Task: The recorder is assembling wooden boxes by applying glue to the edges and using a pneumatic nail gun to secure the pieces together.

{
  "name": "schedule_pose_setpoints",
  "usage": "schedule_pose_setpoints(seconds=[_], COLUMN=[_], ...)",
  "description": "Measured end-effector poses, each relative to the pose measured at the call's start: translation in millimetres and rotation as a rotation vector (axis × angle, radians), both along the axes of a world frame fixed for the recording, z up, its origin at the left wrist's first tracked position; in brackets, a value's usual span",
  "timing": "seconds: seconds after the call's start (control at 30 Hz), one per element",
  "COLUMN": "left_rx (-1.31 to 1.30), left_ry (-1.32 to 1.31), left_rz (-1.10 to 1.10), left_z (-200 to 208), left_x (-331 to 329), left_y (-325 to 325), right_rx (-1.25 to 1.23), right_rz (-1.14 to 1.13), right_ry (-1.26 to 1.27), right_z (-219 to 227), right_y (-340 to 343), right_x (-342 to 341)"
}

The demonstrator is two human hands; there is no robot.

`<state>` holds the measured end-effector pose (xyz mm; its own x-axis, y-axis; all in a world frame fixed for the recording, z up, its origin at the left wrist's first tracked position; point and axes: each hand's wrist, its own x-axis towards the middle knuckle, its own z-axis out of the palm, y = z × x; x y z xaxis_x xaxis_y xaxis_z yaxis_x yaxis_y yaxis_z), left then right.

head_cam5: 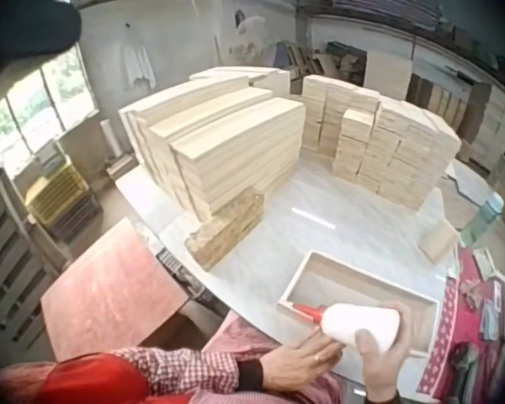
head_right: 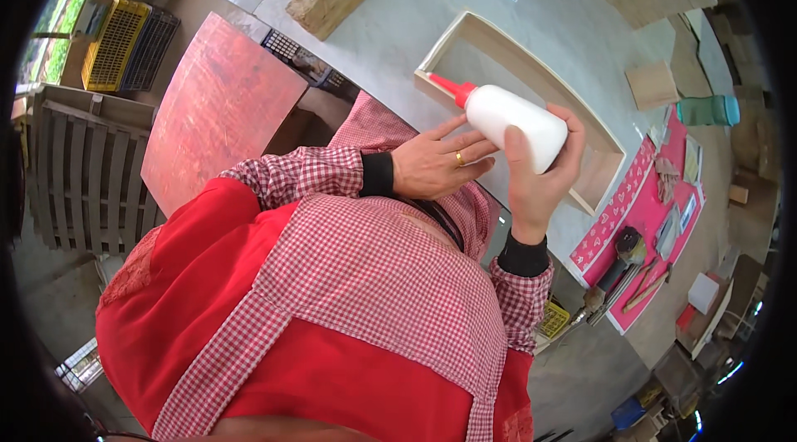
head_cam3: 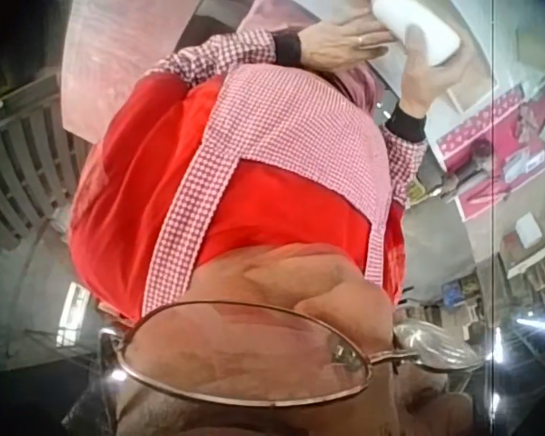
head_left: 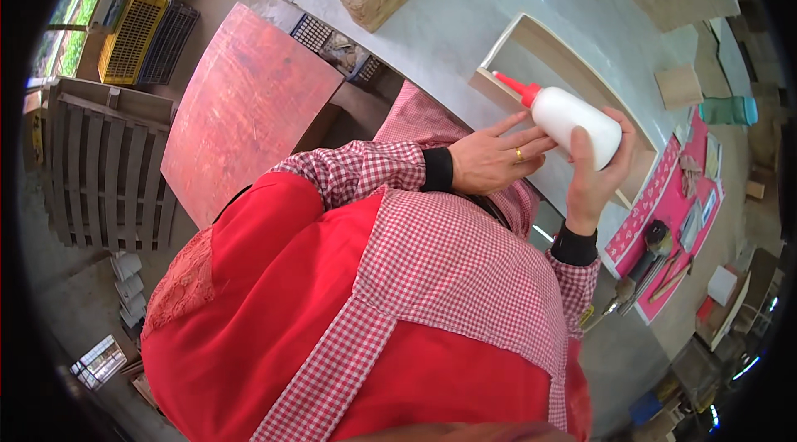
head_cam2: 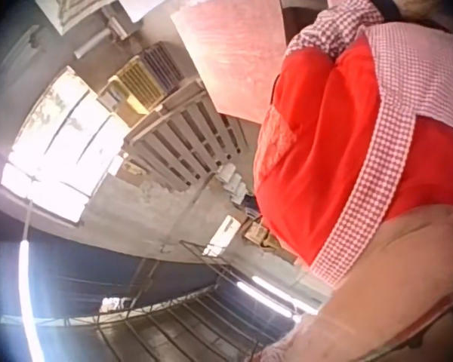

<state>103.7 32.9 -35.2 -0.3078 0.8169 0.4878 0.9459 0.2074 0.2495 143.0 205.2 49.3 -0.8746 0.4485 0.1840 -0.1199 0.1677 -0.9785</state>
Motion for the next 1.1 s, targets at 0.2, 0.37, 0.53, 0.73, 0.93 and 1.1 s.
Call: schedule_pose_setpoints(seconds=[0.2, 0.37, 0.53, 0.73, 0.93, 1.1], left_rx=[0.0, 0.017, 0.012, 0.063, 0.007, -0.013], left_ry=[-0.006, -0.003, -0.014, -0.029, -0.047, -0.05], left_rz=[-0.031, -0.037, -0.048, -0.072, -0.075, -0.087], left_z=[-5.6, -6.8, -2.7, -3.0, 3.4, 3.3], left_x=[-2.2, -1.0, -1.4, 1.7, 2.8, 4.3], left_y=[0.8, 1.3, 0.5, -0.9, -0.6, 0.6], right_rx=[0.138, 0.185, 0.246, 0.368, 0.365, 0.422], right_rz=[0.071, 0.115, 0.115, 0.018, -0.059, -0.134], right_ry=[0.034, 0.017, 0.0, -0.039, -0.086, -0.117], right_z=[3.3, 5.1, 9.0, 20.7, 27.6, 32.3], right_y=[-12.5, -12.3, -5.4, 10.2, 30.1, 49.5], right_x=[-12.6, -17.9, -14.9, 3.7, 28.9, 53.2])
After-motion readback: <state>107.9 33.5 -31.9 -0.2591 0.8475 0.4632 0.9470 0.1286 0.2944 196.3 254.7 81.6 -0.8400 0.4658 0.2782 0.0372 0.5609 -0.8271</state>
